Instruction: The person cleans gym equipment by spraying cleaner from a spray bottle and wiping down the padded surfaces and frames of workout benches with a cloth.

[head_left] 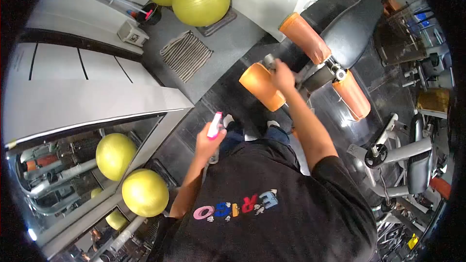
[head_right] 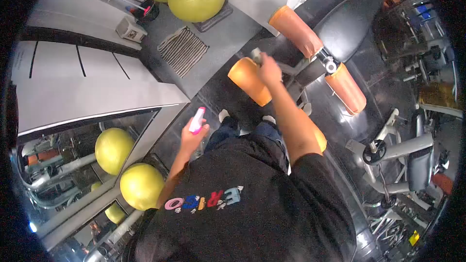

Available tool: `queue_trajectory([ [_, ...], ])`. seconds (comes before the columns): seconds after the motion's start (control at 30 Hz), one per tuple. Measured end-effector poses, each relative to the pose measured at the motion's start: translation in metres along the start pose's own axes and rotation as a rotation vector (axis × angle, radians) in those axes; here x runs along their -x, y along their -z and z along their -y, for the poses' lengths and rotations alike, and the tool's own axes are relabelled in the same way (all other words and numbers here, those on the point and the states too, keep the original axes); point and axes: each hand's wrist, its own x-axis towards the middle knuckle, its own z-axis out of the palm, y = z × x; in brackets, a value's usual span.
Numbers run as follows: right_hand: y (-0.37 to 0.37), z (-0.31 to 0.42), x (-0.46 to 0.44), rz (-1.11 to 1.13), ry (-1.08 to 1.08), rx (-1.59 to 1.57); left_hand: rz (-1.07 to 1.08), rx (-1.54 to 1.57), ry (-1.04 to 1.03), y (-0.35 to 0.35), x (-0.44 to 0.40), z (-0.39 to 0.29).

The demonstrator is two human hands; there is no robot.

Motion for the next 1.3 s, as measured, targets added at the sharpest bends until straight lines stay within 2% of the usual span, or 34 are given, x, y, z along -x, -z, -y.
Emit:
queue_trajectory([
  [0.03,-0.029,0.001,0.004,0.126,-0.029,0.024,0.006,0.007,0.032,0.018,-0.005,0.000],
  [0.07,-0.039,0.021,0.028,0.077,0.117,0.173,0.001,0.003,0.039,0.035,-0.012,0.008],
  [0.1,-0.050,0.029,0.048,-0.017,0.150,0.270,-0.002,-0.003,0.045,0.051,-0.020,0.017],
  [0.13,-0.051,0.031,0.066,0.045,0.162,0.278,-0.024,-0.062,-0.035,0.065,-0.025,0.022],
  [0.17,-0.051,0.028,0.080,0.046,0.144,0.282,-0.006,-0.065,-0.031,0.076,-0.031,0.025],
  [0.23,-0.049,0.023,0.112,0.189,0.263,0.397,-0.004,-0.115,0.027,0.099,-0.037,0.030],
  [0.37,-0.042,0.031,0.132,0.129,0.071,0.425,0.094,-0.188,0.020,0.123,-0.061,0.036],
  [0.47,-0.033,0.029,0.147,0.204,-0.196,0.396,0.220,-0.188,0.011,0.126,-0.083,0.038],
  [0.5,-0.029,0.027,0.154,0.188,-0.220,0.400,0.246,-0.190,-0.003,0.123,-0.091,0.039],
  [0.57,-0.018,0.019,0.169,0.307,-0.502,0.197,0.278,-0.120,-0.046,0.113,-0.108,0.044],
  [0.6,-0.019,0.006,0.178,0.315,-0.522,0.044,0.330,-0.182,-0.130,0.109,-0.118,0.042],
  [0.77,-0.021,-0.008,0.224,0.255,-0.657,-0.237,0.466,-0.136,-0.257,0.069,-0.148,0.001],
  [0.83,-0.029,-0.007,0.231,0.220,-0.666,-0.217,0.539,-0.284,-0.439,0.051,-0.161,-0.024],
  [0.9,-0.043,-0.010,0.236,0.182,-0.709,-0.231,0.624,-0.287,-0.423,0.033,-0.171,-0.038],
  [0.97,-0.056,-0.015,0.239,0.140,-0.748,-0.244,0.790,-0.507,-0.433,0.014,-0.188,-0.044],
  [1.0,-0.060,-0.016,0.239,0.137,-0.762,-0.276,0.839,-0.686,-0.566,0.004,-0.191,-0.057],
  [1.1,-0.068,-0.017,0.237,0.144,-0.823,-0.348,1.025,-0.871,-0.561,-0.027,-0.206,-0.078],
  [1.23,-0.057,-0.014,0.226,0.137,-0.906,-0.327,1.090,-0.914,-0.659,-0.068,-0.239,-0.066],
  [1.3,-0.052,-0.014,0.223,0.107,-0.932,-0.341,1.084,-1.202,-0.646,-0.088,-0.251,-0.060],
])
